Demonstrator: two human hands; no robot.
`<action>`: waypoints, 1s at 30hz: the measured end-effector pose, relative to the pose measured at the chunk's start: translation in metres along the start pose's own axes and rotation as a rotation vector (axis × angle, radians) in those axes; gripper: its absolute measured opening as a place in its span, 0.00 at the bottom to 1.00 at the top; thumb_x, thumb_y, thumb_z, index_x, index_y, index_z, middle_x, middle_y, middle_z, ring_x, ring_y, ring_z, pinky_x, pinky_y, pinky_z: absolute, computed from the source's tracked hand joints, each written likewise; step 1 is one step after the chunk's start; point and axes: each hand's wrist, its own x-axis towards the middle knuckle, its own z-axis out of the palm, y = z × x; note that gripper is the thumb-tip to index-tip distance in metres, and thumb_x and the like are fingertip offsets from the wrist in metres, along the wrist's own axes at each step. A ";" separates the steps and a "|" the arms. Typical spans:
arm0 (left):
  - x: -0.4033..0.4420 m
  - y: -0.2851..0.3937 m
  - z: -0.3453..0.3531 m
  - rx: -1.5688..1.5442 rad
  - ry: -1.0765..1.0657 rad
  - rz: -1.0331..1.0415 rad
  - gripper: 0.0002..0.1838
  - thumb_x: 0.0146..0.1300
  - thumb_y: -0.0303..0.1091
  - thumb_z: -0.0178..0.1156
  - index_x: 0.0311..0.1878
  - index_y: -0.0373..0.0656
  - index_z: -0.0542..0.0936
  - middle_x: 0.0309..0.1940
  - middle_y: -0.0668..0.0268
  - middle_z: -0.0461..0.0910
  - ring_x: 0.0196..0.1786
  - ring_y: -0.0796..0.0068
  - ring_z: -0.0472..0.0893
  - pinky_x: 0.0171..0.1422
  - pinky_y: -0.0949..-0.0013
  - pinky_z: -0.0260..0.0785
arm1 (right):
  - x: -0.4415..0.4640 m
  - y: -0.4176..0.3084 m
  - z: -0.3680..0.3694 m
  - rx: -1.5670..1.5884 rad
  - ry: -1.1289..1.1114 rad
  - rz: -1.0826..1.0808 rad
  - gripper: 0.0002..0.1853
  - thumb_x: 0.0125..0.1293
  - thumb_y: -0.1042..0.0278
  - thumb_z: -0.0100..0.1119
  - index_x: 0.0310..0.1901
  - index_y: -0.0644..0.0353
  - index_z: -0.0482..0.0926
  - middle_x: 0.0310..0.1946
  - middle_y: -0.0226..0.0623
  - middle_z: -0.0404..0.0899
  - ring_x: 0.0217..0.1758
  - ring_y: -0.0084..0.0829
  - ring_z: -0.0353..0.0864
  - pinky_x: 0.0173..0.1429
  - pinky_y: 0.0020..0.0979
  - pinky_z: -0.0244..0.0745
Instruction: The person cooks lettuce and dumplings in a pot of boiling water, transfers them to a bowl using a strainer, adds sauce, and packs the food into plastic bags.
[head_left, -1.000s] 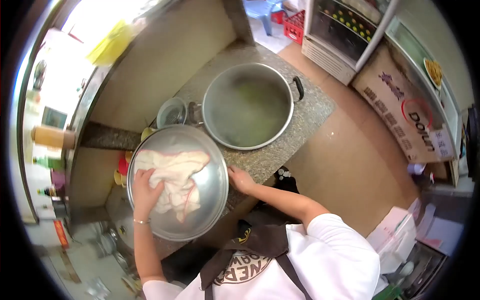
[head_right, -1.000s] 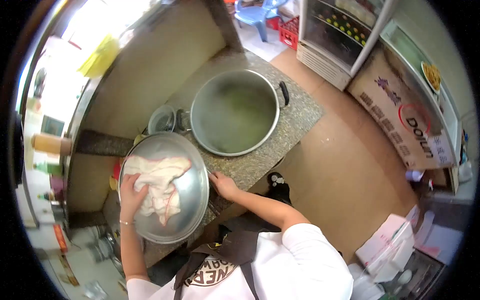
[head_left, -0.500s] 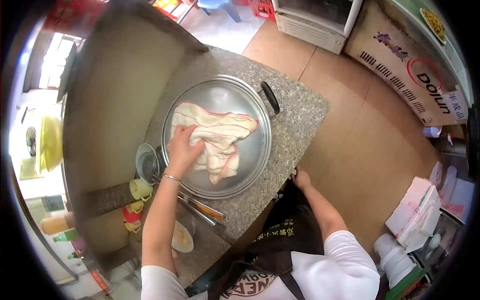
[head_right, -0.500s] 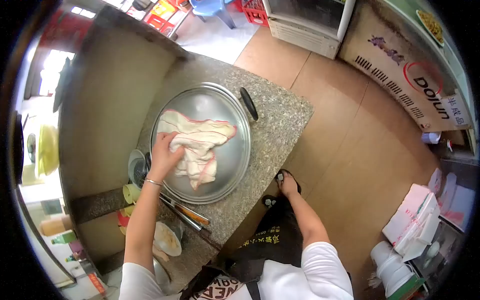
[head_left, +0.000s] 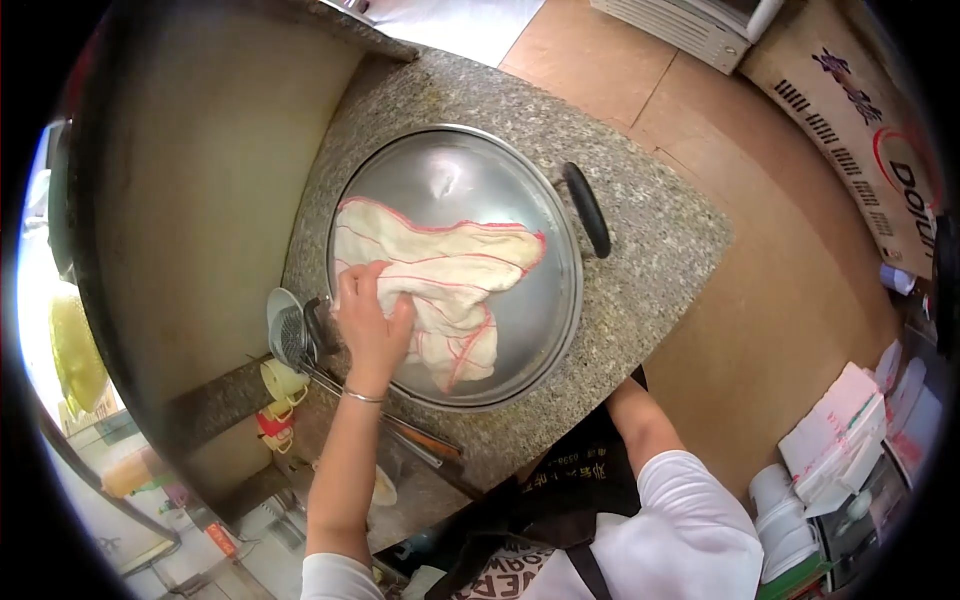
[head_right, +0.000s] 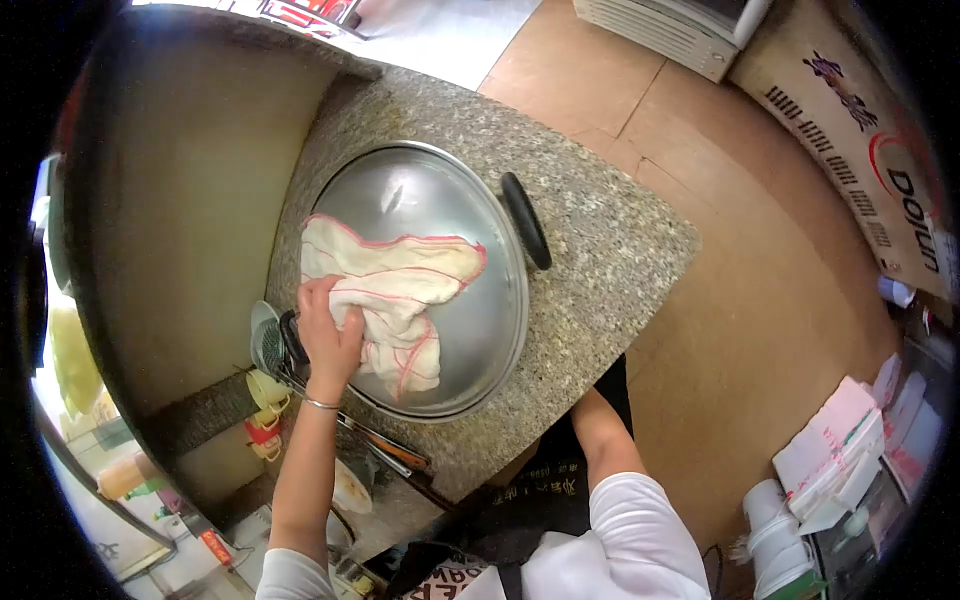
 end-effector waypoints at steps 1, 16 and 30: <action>0.000 -0.001 0.001 0.003 0.022 0.021 0.22 0.43 0.33 0.58 0.46 0.42 0.71 0.38 0.56 0.67 0.40 0.56 0.71 0.41 0.61 0.66 | -0.002 0.000 -0.001 -0.014 -0.002 0.001 0.24 0.59 0.60 0.51 0.56 0.61 0.65 0.53 0.44 0.69 0.55 0.44 0.67 0.57 0.38 0.63; -0.019 0.001 0.003 -0.029 0.148 -0.123 0.29 0.47 0.37 0.58 0.55 0.41 0.67 0.44 0.56 0.66 0.46 0.56 0.68 0.50 0.62 0.62 | 0.036 -0.065 -0.043 -0.323 0.011 -0.166 0.23 0.60 0.59 0.51 0.55 0.60 0.67 0.53 0.43 0.70 0.55 0.41 0.68 0.58 0.36 0.62; -0.109 0.031 -0.003 -0.166 0.134 -0.335 0.35 0.55 0.39 0.54 0.63 0.36 0.54 0.64 0.51 0.49 0.67 0.50 0.48 0.69 0.56 0.44 | -0.235 -0.176 -0.201 0.387 -0.813 -0.671 0.11 0.64 0.66 0.48 0.42 0.62 0.74 0.31 0.32 0.77 0.33 0.21 0.76 0.37 0.25 0.72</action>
